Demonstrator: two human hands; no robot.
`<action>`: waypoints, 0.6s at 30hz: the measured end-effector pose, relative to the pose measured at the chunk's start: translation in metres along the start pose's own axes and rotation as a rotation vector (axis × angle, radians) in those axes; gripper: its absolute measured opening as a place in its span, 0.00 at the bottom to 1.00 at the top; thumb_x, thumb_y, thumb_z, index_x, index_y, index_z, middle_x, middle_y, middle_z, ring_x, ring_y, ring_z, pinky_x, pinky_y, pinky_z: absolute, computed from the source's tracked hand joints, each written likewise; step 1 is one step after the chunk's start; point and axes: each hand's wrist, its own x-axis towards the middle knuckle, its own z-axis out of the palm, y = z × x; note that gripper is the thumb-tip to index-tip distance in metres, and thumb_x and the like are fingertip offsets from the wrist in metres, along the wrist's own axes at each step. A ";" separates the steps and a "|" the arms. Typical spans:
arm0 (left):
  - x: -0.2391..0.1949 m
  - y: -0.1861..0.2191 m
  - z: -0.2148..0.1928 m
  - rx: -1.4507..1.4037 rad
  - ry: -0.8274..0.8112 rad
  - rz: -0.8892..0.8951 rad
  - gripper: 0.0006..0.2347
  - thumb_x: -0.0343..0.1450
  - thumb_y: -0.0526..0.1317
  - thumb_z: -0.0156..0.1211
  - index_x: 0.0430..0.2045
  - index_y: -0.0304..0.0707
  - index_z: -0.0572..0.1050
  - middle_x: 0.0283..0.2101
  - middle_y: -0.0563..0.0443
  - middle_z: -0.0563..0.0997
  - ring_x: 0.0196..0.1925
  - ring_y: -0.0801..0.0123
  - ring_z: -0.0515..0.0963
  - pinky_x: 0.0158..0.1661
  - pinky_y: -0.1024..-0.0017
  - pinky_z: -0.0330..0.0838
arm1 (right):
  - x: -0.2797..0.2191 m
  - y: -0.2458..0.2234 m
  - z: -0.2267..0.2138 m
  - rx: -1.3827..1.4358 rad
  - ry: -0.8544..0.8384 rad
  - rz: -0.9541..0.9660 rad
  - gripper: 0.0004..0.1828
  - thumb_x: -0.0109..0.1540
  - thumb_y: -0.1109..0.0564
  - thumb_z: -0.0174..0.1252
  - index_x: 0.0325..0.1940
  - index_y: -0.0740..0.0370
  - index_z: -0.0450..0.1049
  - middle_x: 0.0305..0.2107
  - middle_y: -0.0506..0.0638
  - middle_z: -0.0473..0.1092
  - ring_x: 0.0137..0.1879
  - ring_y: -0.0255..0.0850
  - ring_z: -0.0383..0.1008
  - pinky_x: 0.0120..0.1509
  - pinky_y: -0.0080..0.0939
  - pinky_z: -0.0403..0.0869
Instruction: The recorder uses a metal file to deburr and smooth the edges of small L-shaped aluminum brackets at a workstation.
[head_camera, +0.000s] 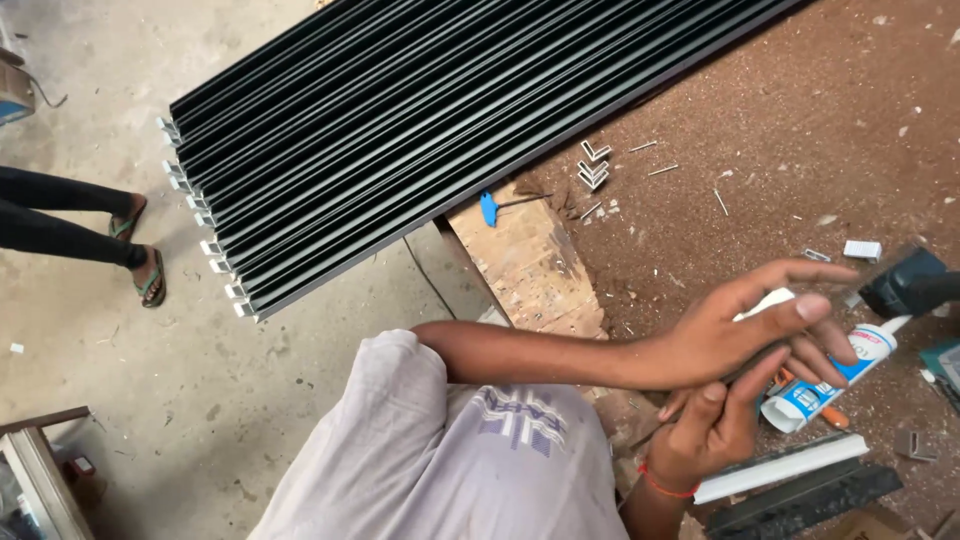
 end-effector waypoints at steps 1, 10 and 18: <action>-0.002 -0.008 -0.003 -0.009 0.002 0.001 0.17 0.84 0.40 0.43 0.66 0.26 0.61 0.41 0.35 0.78 0.43 0.56 0.83 0.47 0.62 0.82 | -0.001 -0.007 0.000 -0.008 -0.003 0.001 0.33 0.78 0.51 0.45 0.82 0.74 0.50 0.25 0.49 0.64 0.25 0.31 0.59 0.29 0.30 0.57; 0.007 0.009 -0.005 -0.056 0.018 0.194 0.18 0.90 0.44 0.37 0.58 0.18 0.62 0.35 0.37 0.79 0.35 0.61 0.84 0.36 0.70 0.82 | -0.004 -0.011 0.011 -0.012 -0.130 -0.040 0.32 0.75 0.52 0.45 0.78 0.75 0.52 0.21 0.47 0.61 0.22 0.31 0.56 0.28 0.33 0.57; 0.022 0.013 -0.012 -0.095 -0.021 0.221 0.16 0.89 0.42 0.33 0.48 0.22 0.66 0.32 0.37 0.77 0.34 0.57 0.85 0.35 0.68 0.83 | -0.012 -0.007 0.014 0.014 -0.097 -0.039 0.34 0.74 0.52 0.45 0.80 0.74 0.49 0.19 0.44 0.60 0.22 0.30 0.56 0.29 0.32 0.57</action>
